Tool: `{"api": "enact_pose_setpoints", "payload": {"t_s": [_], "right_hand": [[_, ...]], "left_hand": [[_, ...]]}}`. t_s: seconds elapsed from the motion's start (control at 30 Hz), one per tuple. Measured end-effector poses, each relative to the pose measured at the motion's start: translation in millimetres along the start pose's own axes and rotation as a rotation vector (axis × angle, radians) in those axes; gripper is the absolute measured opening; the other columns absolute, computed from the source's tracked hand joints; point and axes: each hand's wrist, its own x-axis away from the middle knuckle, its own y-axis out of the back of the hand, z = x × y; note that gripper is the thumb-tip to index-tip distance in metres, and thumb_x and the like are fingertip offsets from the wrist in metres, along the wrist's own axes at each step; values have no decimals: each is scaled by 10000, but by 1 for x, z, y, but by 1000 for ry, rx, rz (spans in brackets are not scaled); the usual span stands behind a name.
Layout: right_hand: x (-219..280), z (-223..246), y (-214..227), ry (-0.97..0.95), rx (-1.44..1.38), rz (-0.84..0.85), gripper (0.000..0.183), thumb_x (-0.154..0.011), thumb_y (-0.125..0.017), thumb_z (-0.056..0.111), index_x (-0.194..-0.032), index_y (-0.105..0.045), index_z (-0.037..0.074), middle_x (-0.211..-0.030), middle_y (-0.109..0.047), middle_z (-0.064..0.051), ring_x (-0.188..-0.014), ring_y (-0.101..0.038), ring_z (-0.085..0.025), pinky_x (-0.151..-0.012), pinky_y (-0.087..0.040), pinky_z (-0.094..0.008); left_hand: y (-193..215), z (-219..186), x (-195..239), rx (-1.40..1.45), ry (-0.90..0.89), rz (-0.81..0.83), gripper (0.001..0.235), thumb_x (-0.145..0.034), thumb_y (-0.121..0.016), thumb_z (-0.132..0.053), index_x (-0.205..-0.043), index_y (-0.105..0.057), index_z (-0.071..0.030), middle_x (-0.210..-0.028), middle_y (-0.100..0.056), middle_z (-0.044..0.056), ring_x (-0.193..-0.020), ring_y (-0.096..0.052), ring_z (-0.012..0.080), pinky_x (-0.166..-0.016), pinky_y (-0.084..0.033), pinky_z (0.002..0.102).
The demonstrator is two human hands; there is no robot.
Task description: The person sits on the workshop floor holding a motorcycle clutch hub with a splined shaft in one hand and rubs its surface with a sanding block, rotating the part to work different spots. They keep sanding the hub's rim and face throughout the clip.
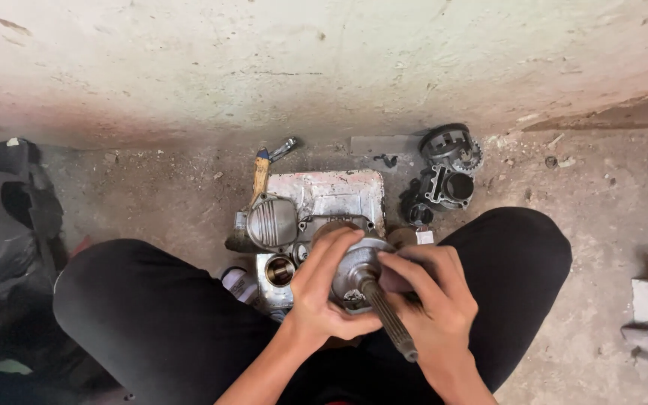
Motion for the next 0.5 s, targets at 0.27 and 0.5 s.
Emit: {"api": "enact_pose_setpoints", "payload": {"t_s": [0.27, 0.5], "right_hand": [[21, -7, 10, -156, -97, 0, 439, -633, -789, -70, -1052, -770, 59, -1001, -661, -72, -827, -692, -157, -700, -591, -254], [10, -8, 4, -61, -53, 0, 472, -623, -747, -118, -1069, -773, 34, -1002, -665, -88, -879, -671, -189, -752, -581, -273]], "left_hand": [[-5, 1, -1, 21, -21, -26, 839, -716, -907, -403, -1303, -605, 114, -1239, -660, 265, -1173, -705, 397, -1043, -584, 455], [-6, 0, 0, 33, 35, -20, 836, -728, -914, -408, -1303, -604, 113, -1250, -666, 285, -1147, -727, 390, -1003, -609, 444]]}}
